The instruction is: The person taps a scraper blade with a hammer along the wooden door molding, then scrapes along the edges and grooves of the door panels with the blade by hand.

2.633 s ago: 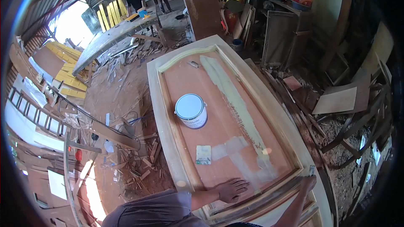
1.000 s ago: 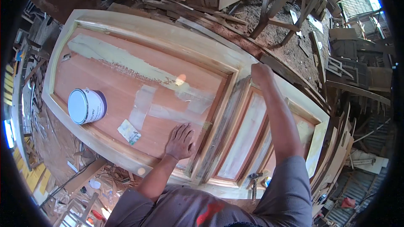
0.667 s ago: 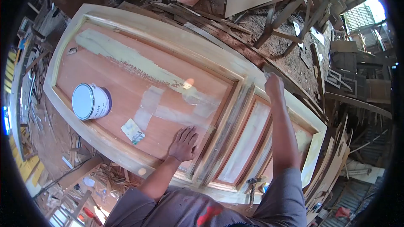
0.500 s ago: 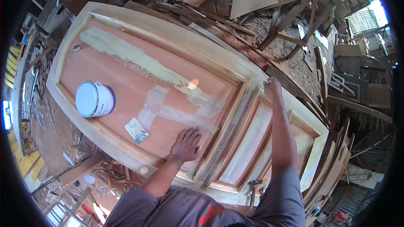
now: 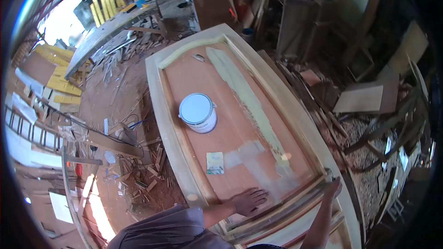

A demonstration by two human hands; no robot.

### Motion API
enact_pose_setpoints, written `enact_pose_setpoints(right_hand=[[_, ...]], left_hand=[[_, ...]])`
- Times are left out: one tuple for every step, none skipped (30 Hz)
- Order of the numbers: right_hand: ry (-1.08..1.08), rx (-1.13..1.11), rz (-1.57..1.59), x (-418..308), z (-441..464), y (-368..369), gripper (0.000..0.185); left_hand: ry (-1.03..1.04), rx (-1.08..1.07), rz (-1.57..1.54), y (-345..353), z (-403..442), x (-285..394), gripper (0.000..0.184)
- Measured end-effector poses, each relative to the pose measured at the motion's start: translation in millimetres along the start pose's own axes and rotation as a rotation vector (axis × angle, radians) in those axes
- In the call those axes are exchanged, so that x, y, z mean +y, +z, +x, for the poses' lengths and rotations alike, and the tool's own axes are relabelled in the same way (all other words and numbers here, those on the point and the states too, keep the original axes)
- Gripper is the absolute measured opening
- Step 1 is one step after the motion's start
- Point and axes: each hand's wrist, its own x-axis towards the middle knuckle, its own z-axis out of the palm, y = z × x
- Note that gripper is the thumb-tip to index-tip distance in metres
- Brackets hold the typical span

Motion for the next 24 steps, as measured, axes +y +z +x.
enact_pose_setpoints(right_hand=[[0.187, -0.034, 0.106, -13.6, -4.3, -10.8, 0.028], [0.377, -0.075, 0.211, -31.0, -5.5, -14.7, 0.027], [0.264, -0.012, 0.226, -39.2, -7.0, -12.1, 0.026], [0.156, 0.055, 0.242, -26.9, -10.2, -4.7, 0.024], [0.099, 0.060, 0.219, -28.9, -9.3, -3.4, 0.024], [0.042, 0.066, 0.196, -30.4, -8.2, -1.9, 0.024], [0.038, 0.009, 0.129, -30.6, -8.3, -13.8, 0.025], [0.033, -0.044, 0.060, -32.8, -7.2, -22.2, 0.026], [0.072, -0.047, -0.053, -13.1, 3.3, -10.6, 0.027], [0.096, -0.050, -0.134, -21.6, -1.3, -14.5, 0.027], [0.122, -0.054, -0.213, -28.6, -12.4, -16.8, 0.028], [0.148, -0.060, -0.292, -33.9, -18.2, -17.9, 0.029], [0.079, -0.017, -0.267, -31.5, -20.1, -13.5, 0.032], [0.012, 0.026, -0.242, -31.2, -26.3, -11.4, 0.035], [-0.053, 0.069, -0.218, -26.3, -28.5, -9.5, 0.038], [-0.019, 0.042, -0.197, -21.6, -26.5, -10.0, 0.041], [0.014, 0.016, -0.175, -17.4, -23.4, -10.1, 0.044], [0.047, -0.011, -0.153, -17.5, -22.7, -10.8, 0.046], [0.054, -0.041, -0.188, -23.4, -24.1, -16.0, 0.046], [0.059, -0.073, -0.223, -29.2, -24.3, -21.5, 0.046], [0.064, -0.105, -0.257, -35.5, -25.6, -24.1, 0.046], [0.019, -0.110, -0.275, -33.9, -24.4, -23.8, 0.047], [-0.026, -0.115, -0.294, -35.1, -22.7, -27.9, 0.048], [-0.075, -0.119, -0.311, -33.9, -19.8, -27.6, 0.051]], left_hand=[[-0.011, -0.019, 0.001, -1.5, -0.3, 1.5, 0.064], [-0.021, -0.041, 0.002, -4.0, -0.8, 2.1, 0.064], [-0.023, -0.062, 0.005, -9.2, -1.0, 3.4, 0.063], [-0.024, -0.069, 0.018, -10.5, -0.6, 3.0, 0.063], [-0.025, -0.077, 0.027, -7.0, -0.9, 4.2, 0.063], [-0.030, -0.085, 0.036, -7.3, -1.7, 3.0, 0.062], [-0.019, -0.074, 0.033, -8.0, -2.7, 3.3, 0.062], [-0.013, -0.050, 0.029, -8.5, -2.8, 2.8, 0.062], [-0.007, -0.027, 0.022, -4.5, -3.5, 2.1, 0.062], [0.000, -0.007, 0.015, -1.7, -4.1, 1.7, 0.062], [0.002, 0.005, 0.008, 0.1, -3.9, 0.3, 0.063], [0.002, 0.016, 0.000, -0.2, -3.8, 0.9, 0.063], [0.002, 0.023, -0.011, -0.2, -4.8, 1.2, 0.064], [-0.008, 0.010, -0.008, 0.4, -5.6, 1.2, 0.065], [-0.016, -0.004, -0.005, -1.1, -5.7, 2.2, 0.065], [-0.023, -0.017, -0.002, -2.4, -5.4, 3.1, 0.065], [-0.021, -0.014, -0.002, -3.7, -5.2, 4.1, 0.066], [-0.019, -0.011, -0.001, -4.0, -5.4, 3.9, 0.066], [-0.017, -0.008, -0.001, -3.8, -5.5, 4.1, 0.066], [-0.016, -0.005, -0.005, -3.2, -5.3, 4.2, 0.065], [-0.016, -0.001, -0.008, -4.8, -5.4, 4.1, 0.065], [-0.016, 0.001, -0.011, -6.2, -6.1, 4.3, 0.065], [-0.017, -0.015, -0.015, -7.1, -6.5, 5.6, 0.065], [-0.020, -0.028, -0.018, -8.9, -6.0, 6.9, 0.065]])
